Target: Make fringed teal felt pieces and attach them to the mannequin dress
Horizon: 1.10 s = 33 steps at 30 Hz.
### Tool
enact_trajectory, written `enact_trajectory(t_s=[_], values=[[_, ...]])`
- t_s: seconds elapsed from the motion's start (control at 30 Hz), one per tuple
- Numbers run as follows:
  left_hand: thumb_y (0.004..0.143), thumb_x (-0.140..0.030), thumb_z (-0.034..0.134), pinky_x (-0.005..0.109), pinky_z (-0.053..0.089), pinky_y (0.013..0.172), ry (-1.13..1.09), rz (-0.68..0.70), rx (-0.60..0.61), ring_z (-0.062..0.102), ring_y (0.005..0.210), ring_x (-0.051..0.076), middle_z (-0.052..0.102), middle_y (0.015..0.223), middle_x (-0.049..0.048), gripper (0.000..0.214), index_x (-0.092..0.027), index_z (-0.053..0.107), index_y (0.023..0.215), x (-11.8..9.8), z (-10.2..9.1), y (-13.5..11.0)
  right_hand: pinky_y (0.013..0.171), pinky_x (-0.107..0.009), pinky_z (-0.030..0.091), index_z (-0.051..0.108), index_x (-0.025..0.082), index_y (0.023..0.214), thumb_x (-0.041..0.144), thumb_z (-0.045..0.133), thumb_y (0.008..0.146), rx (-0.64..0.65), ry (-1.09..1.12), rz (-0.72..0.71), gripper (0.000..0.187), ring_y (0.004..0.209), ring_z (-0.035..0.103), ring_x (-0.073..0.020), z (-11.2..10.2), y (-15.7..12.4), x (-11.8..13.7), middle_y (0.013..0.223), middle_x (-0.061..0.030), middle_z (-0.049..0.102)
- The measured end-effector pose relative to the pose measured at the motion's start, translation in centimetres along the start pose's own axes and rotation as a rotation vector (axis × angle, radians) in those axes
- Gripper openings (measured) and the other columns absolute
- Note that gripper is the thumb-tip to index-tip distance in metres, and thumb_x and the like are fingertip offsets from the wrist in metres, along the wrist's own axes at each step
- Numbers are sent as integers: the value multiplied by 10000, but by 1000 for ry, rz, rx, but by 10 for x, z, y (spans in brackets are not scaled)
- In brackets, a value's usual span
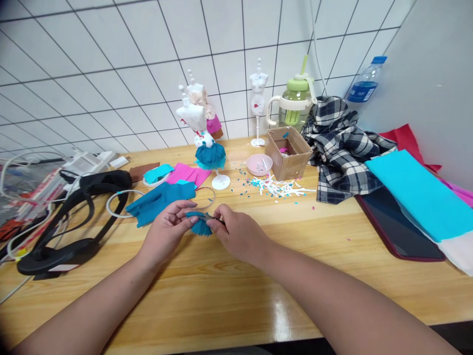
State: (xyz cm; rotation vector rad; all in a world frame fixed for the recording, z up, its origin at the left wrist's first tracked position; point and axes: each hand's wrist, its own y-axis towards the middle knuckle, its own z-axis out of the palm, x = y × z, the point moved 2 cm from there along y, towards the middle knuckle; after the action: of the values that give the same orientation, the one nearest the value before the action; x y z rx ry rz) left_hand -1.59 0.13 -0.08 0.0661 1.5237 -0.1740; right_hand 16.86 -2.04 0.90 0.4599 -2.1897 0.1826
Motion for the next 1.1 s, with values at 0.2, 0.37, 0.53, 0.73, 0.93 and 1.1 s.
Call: enact_trajectory(t_s=[0.2, 0.37, 0.53, 0.73, 0.93, 1.1], values=[[689, -264, 793, 234, 501, 723, -26, -23, 18, 657, 767, 132, 715, 856, 11, 360, -189, 622, 997, 2, 0, 1, 601, -254, 309, 500, 208, 994, 394, 413, 962, -15, -129, -2, 208, 719, 589, -155, -8, -1, 0, 849, -10, 656], [691, -251, 792, 212, 488, 702, -35, -34, 30, 647, 752, 118, 707, 829, 1, 364, -188, 623, 1007, 2, 0, 0, 591, -250, 296, 494, 215, 961, 406, 390, 970, 9, -33, -16, 218, 690, 567, -144, -5, 1, -2, 803, 8, 637], [703, -236, 784, 204, 482, 692, -50, -5, 41, 639, 741, 110, 699, 819, -5, 339, -197, 630, 1002, 1, 0, 0, 598, -249, 308, 488, 215, 953, 418, 400, 966, -5, 39, -32, 222, 681, 546, -138, 0, 1, -3, 775, 23, 603], [710, -246, 783, 190, 467, 678, -63, -12, 34, 620, 718, 95, 688, 795, -15, 338, -207, 639, 1014, 4, -1, 1, 613, -247, 326, 477, 211, 939, 398, 403, 966, -1, 110, -18, 203, 668, 521, -131, 1, 3, -3, 769, 26, 587], [700, -247, 793, 185, 456, 679, -61, -16, 24, 608, 726, 89, 684, 814, -10, 358, -204, 639, 1020, 7, -3, 2, 602, -248, 321, 479, 214, 934, 394, 415, 959, -10, 95, -15, 193, 671, 525, -135, 3, 3, -5, 777, 25, 594], [700, -255, 793, 201, 465, 679, -54, -15, 15, 613, 724, 100, 681, 807, 2, 362, -190, 642, 1022, 7, -2, 2, 602, -245, 318, 484, 215, 935, 386, 440, 950, -24, 80, -17, 177, 651, 519, -128, 4, 3, -7, 783, 25, 602]])
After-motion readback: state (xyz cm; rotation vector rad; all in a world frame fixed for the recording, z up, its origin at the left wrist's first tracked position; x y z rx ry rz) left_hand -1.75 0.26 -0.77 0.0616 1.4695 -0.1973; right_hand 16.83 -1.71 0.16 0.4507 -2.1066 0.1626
